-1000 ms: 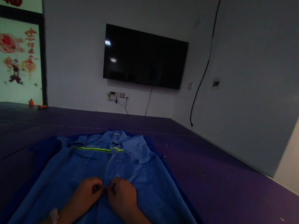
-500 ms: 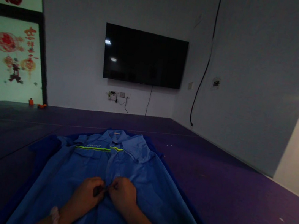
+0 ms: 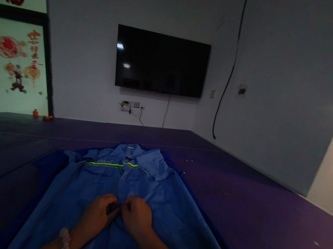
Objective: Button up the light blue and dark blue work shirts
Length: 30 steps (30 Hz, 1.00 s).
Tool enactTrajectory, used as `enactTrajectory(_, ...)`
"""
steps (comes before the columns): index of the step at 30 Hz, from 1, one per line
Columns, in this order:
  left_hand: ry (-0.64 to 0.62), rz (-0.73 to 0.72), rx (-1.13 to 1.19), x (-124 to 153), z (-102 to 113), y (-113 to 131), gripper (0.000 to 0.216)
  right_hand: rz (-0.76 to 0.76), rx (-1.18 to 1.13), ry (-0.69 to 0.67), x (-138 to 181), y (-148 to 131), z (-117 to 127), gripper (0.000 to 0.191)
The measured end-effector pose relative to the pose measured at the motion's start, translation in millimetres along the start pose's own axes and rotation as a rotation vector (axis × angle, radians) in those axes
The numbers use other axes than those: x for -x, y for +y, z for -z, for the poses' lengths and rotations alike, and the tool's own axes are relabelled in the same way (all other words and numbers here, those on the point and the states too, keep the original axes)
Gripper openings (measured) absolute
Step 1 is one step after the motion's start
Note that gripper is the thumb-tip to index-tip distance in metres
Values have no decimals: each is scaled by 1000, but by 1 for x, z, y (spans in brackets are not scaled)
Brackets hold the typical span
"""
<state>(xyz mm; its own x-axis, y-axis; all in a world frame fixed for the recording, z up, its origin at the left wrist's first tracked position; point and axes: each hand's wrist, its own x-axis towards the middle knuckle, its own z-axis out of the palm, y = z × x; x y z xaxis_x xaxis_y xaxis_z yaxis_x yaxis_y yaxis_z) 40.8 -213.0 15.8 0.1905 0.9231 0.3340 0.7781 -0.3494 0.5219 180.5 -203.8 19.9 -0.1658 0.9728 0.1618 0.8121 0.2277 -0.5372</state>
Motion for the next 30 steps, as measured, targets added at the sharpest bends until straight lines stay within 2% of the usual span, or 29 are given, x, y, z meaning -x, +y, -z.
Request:
enactTrajectory(8,-3,18,80,1,1,-2,14,64,-5,-13,7,-3,6,22)
enactTrajectory(16,-25,34,119,-1,0,-4,13,61,-1,5,6,-2,2,22)
enactTrajectory(30,-38,-21,114,-1,-4,-5,10,53,-4,23,5,0,1,21)
